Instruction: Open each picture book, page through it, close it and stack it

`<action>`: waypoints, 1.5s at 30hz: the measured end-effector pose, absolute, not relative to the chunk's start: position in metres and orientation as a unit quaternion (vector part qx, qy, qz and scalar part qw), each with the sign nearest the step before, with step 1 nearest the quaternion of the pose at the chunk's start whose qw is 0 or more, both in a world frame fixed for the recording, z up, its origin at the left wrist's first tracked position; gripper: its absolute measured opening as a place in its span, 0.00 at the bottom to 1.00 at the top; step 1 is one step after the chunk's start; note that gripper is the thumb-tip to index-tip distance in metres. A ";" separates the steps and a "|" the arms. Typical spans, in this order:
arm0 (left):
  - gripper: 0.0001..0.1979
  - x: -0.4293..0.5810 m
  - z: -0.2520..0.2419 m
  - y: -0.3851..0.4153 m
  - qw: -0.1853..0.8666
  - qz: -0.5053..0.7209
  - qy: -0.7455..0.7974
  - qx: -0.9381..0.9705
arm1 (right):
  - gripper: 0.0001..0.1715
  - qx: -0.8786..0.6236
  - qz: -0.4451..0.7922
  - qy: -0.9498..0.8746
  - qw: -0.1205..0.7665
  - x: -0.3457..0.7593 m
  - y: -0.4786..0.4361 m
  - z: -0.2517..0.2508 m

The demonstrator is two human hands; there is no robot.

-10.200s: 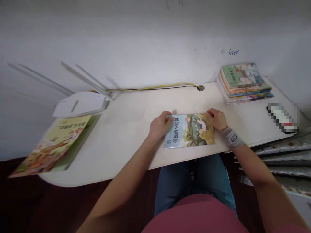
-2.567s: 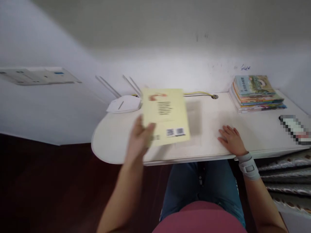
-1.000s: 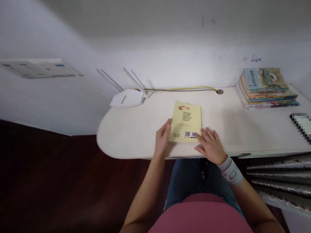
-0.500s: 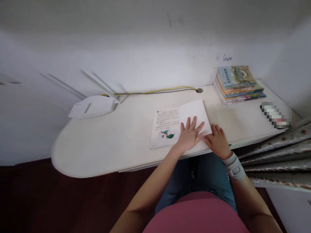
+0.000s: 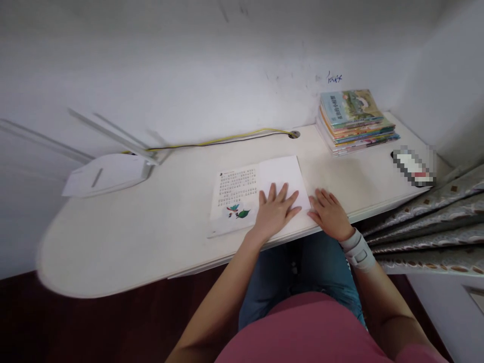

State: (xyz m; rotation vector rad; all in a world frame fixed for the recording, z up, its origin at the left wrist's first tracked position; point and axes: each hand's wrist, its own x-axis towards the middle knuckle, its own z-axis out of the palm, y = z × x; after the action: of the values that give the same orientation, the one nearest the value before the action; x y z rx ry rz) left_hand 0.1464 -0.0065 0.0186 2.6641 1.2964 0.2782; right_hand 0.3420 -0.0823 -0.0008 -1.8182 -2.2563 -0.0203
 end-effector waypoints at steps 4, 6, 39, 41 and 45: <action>0.27 0.149 0.020 -0.007 0.086 0.085 0.435 0.892 | 0.31 -0.622 0.008 -0.770 0.142 0.343 -0.082 -0.003; 0.27 0.151 0.021 -0.008 0.080 0.076 0.435 0.894 | 0.32 -0.621 0.008 -0.770 0.144 0.344 -0.082 -0.004; 0.28 0.164 0.027 -0.029 0.081 0.047 0.429 0.898 | 0.38 -0.628 -0.007 -0.777 0.045 0.383 -0.029 0.004; 0.28 0.167 0.026 -0.029 0.088 0.056 0.430 0.897 | 0.38 -0.627 -0.008 -0.778 0.045 0.384 -0.029 0.003; 0.28 0.171 0.026 -0.029 0.095 0.056 0.432 0.895 | 0.38 -0.627 -0.004 -0.777 0.046 0.385 -0.029 0.002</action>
State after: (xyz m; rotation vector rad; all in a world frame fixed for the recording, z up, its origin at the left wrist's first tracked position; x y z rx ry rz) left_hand 0.1705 -0.0294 0.0257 2.6549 1.2802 0.1666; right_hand 0.3847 -0.0288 0.0022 -1.9150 -2.3732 -0.0137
